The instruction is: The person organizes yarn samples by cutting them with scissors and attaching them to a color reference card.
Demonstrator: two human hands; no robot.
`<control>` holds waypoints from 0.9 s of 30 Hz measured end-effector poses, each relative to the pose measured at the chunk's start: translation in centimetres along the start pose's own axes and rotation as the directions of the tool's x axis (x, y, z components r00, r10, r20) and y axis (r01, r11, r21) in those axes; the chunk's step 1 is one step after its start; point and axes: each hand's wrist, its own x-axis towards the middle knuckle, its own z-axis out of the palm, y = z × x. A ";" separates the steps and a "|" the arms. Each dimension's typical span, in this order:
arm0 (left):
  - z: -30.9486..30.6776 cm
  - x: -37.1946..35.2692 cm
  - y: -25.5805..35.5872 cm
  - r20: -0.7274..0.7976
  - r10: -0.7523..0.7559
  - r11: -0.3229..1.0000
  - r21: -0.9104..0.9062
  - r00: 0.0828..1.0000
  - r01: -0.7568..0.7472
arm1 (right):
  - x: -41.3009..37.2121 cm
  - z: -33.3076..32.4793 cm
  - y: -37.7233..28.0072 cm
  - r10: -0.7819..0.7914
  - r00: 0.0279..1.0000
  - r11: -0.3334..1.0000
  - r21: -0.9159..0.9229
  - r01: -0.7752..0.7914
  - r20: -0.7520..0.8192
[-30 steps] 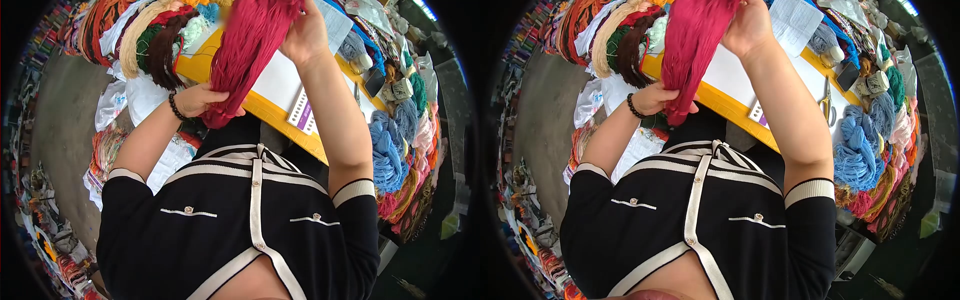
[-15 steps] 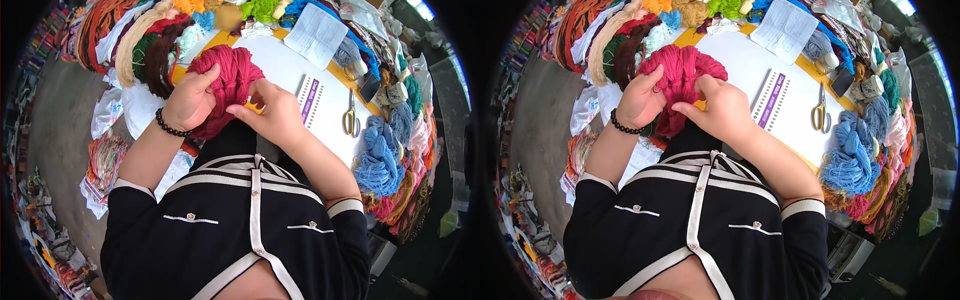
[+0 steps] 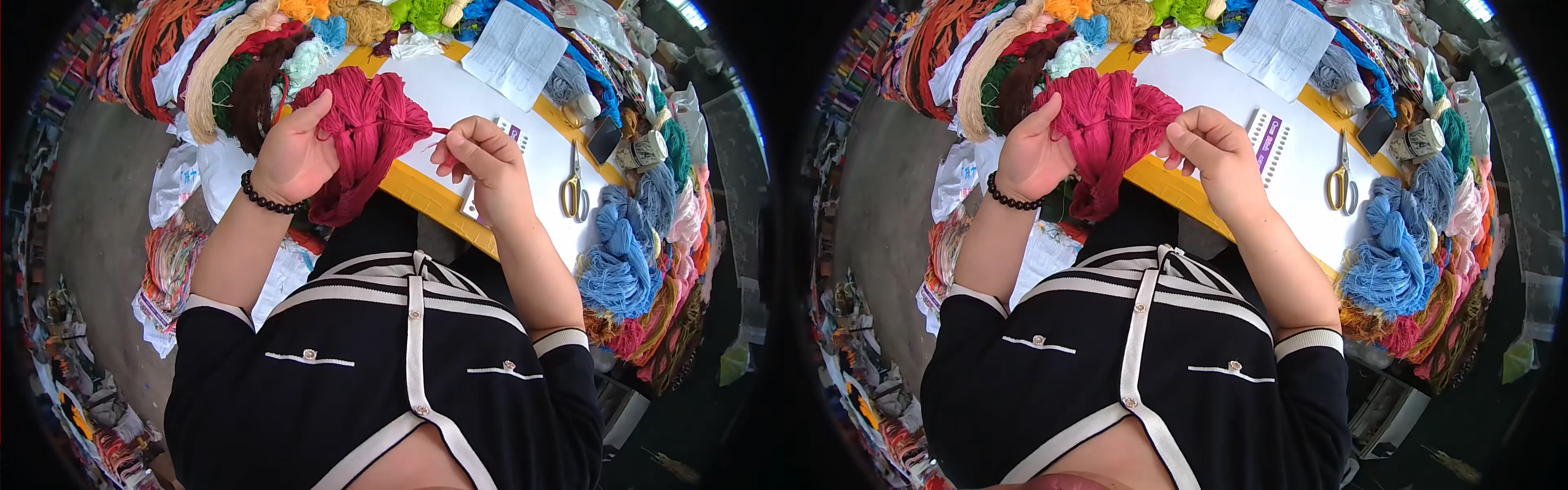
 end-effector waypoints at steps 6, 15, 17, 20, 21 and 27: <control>0.7 -0.1 0.2 -0.048 -0.001 0.999 -0.048 0.999 -0.001 | 0.3 -0.9 0.4 -0.031 0.999 0.996 0.086 0.035 -0.041; 0.3 -0.1 1.2 -0.030 -0.071 0.996 -0.047 0.997 0.070 | 2.2 -1.2 1.1 -0.019 0.992 0.993 0.113 0.032 -0.121; 0.7 0.2 1.7 0.010 -0.072 0.996 -0.050 0.997 0.072 | 2.3 -0.9 1.5 -0.017 0.994 0.996 0.086 0.026 -0.109; 1.8 1.1 2.7 0.083 -0.055 0.998 -0.014 0.995 0.056 | 2.0 1.6 1.0 0.009 0.978 1.000 -0.024 -0.004 0.211; 2.9 1.4 3.0 0.118 -0.042 0.999 0.025 0.992 0.039 | 2.0 2.5 1.1 0.011 0.977 1.000 -0.025 -0.006 0.211; 5.2 4.1 4.4 0.314 -0.043 0.998 -0.032 0.949 0.056 | 3.8 4.8 0.6 0.204 0.899 0.859 0.370 -0.354 0.387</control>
